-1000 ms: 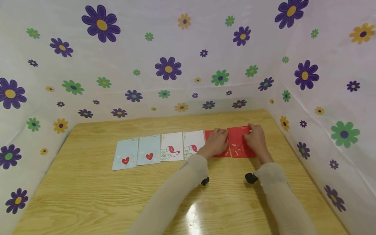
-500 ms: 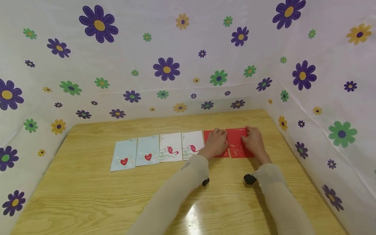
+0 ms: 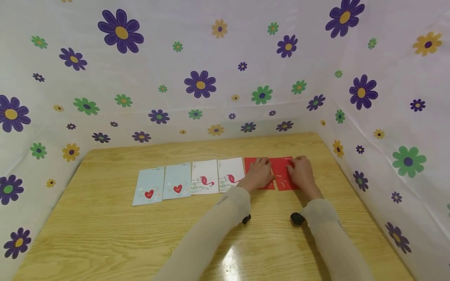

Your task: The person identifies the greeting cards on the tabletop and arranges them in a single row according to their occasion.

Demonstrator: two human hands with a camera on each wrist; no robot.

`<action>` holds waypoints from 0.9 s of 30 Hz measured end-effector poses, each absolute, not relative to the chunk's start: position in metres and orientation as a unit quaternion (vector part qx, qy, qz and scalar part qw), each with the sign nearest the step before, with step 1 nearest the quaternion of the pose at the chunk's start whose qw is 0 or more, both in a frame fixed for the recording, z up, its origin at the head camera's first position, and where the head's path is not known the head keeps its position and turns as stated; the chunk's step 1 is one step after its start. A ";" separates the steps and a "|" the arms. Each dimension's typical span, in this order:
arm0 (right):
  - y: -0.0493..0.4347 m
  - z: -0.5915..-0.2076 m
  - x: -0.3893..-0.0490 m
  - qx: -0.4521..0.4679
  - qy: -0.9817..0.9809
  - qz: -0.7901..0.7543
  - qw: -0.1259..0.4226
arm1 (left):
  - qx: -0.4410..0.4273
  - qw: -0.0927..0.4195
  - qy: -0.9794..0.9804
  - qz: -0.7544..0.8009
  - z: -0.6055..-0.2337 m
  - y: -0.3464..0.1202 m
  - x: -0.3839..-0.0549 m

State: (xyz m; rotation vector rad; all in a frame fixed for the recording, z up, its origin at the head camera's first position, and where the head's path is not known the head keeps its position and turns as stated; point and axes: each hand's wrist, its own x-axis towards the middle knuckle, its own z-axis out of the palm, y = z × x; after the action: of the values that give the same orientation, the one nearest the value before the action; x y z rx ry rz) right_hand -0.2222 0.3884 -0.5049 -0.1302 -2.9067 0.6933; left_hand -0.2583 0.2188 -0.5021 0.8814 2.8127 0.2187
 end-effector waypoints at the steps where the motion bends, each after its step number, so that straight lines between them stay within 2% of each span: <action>1: 0.388 -0.505 -0.222 -0.040 -0.971 0.225 0.075 | 0.295 0.092 0.948 0.076 -0.502 0.219 -0.258; 21: 0.382 -0.507 -0.223 -0.037 -0.972 0.203 0.110 | 0.290 0.080 0.949 0.091 -0.502 0.216 -0.256; 24: 0.385 -0.505 -0.219 -0.041 -0.965 0.223 0.133 | 0.300 0.063 0.946 0.102 -0.500 0.213 -0.255; 27: 0.390 -0.499 -0.215 -0.024 -0.952 0.245 0.180 | 0.317 0.030 0.940 0.124 -0.493 0.205 -0.257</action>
State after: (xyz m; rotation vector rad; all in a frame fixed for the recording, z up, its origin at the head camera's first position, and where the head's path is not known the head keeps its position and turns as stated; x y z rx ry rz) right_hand -0.2152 0.3899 -0.4991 -0.0687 -2.6902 0.6918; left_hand -0.2567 0.2054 -0.4926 0.9775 2.8963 0.3835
